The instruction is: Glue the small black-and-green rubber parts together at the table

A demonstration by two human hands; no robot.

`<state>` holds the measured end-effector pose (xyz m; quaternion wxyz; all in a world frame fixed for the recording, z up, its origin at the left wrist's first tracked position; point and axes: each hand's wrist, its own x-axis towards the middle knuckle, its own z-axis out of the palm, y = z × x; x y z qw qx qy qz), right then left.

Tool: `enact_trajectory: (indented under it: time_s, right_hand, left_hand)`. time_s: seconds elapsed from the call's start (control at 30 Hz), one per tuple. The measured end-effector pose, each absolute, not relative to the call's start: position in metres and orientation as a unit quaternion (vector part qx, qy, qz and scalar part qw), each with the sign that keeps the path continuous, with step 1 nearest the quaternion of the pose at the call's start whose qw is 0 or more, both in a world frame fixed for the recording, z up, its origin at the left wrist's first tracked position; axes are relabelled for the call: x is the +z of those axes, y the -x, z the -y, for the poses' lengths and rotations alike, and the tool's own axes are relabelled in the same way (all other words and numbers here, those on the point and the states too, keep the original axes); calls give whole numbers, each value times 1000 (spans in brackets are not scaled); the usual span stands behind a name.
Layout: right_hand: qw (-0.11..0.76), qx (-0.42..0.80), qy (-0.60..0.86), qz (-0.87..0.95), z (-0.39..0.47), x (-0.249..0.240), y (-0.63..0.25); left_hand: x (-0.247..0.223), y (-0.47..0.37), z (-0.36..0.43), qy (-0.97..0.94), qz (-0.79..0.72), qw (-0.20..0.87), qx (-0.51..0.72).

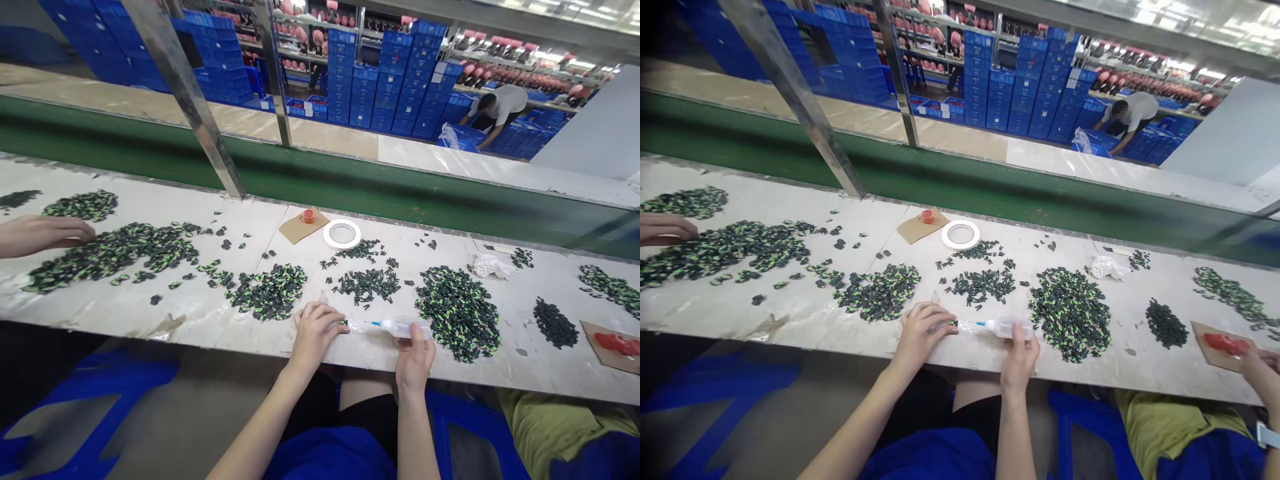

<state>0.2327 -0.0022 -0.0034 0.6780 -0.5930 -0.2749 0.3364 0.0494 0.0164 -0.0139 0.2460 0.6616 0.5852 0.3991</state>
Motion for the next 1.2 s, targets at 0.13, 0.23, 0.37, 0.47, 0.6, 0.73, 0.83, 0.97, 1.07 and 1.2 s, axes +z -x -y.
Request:
enact_trajectory:
  time_s: [0.13,0.23,0.37,0.47,0.6,0.73,0.83,0.97,1.07,1.2]
  right_hand:
    - [614,326,637,333,2,2,-220]
    - [586,314,652,365,-1,7,-213]
    - [562,299,668,386,-5,10,-209]
    - [548,300,671,399,-5,12,-209]
    - [536,304,672,410,-5,12,-207]
    - [532,305,673,414,-5,11,-207]
    - [532,307,674,410,-6,10,-207]
    - [536,310,673,405,-6,10,-207]
    - [537,309,672,406,-6,11,-206]
    - [534,307,672,412,-6,12,-206]
  left_hand:
    - [-16,-42,-16,-658,-561,279,418]
    - [-18,-42,-15,-649,-567,274,427]
    - [-21,-44,-14,-642,-581,260,427]
    - [-22,-44,-14,-644,-581,246,432]
    - [-24,-44,-14,-650,-577,222,442]
    - [-23,-44,-13,-657,-574,212,441]
    - [-22,-44,-14,-660,-574,209,437]
    - [-21,-44,-14,-658,-578,212,435]
    - [-21,-44,-14,-654,-582,216,433]
    - [-20,-45,-13,-651,-583,219,434]
